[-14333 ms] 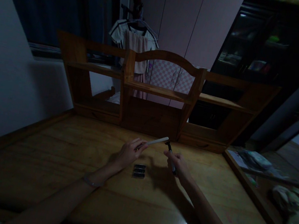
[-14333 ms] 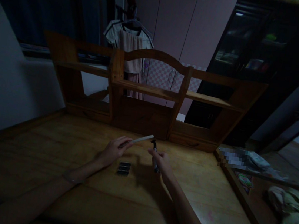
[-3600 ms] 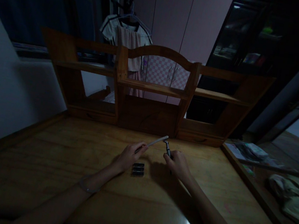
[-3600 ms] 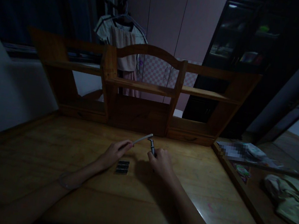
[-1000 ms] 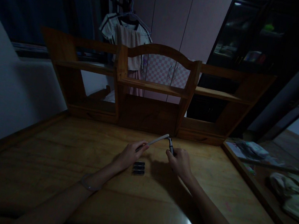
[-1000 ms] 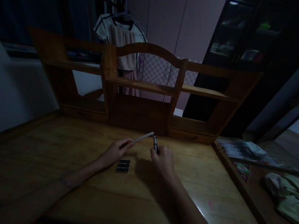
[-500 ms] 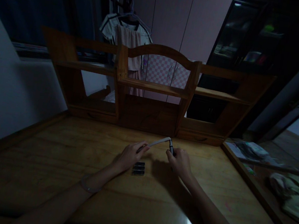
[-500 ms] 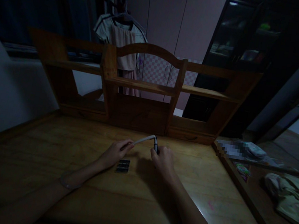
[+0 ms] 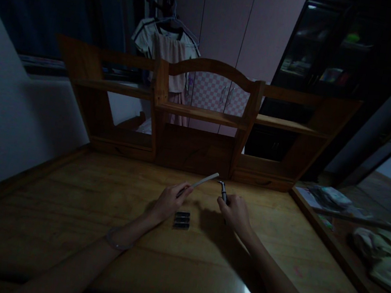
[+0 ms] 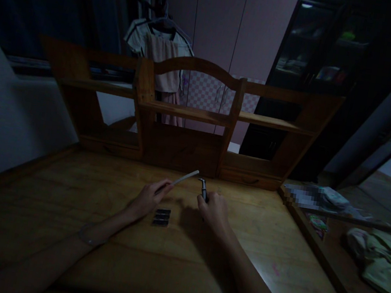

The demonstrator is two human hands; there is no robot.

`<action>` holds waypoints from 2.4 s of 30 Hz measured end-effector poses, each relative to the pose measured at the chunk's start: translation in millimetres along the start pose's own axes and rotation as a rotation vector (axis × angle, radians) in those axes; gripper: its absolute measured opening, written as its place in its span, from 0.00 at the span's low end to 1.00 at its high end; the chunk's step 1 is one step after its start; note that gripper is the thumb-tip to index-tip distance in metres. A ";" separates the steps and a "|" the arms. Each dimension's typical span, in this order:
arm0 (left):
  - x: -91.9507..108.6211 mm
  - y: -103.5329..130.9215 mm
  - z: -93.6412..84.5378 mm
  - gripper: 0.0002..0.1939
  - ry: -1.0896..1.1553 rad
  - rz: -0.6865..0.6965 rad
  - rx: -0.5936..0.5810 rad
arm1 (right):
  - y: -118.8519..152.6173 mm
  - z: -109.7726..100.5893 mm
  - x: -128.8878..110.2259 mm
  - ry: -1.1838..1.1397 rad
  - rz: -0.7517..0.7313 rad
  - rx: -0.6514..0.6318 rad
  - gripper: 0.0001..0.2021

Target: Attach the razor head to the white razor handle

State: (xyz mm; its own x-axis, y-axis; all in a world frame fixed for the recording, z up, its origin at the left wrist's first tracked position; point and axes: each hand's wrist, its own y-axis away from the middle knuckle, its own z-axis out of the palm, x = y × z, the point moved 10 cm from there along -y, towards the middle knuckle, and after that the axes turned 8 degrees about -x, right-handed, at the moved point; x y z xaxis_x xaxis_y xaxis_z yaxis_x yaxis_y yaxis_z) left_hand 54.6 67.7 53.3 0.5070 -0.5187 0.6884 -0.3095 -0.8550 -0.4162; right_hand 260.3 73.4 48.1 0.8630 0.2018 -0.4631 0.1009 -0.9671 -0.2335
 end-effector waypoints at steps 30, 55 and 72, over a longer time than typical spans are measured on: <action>4.8 -0.3 -1.4 0.15 0.023 0.021 -0.016 | 14.7 64.3 -28.2 -1.284 0.084 -0.822 0.14; 4.8 1.7 1.5 0.15 0.011 0.031 -0.036 | 32.3 63.3 -32.7 -1.619 0.183 -1.053 0.19; 4.5 1.3 1.2 0.14 0.026 0.057 -0.020 | 43.5 40.4 -69.9 -1.929 -0.290 -1.372 0.18</action>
State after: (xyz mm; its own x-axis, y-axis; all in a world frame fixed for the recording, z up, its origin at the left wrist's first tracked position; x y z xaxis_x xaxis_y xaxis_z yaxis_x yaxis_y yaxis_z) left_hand 57.5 64.3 55.2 0.4674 -0.5662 0.6789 -0.3535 -0.8236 -0.4435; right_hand 184.4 23.5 35.8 -0.3966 -0.6232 -0.6740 0.9175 -0.2454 -0.3129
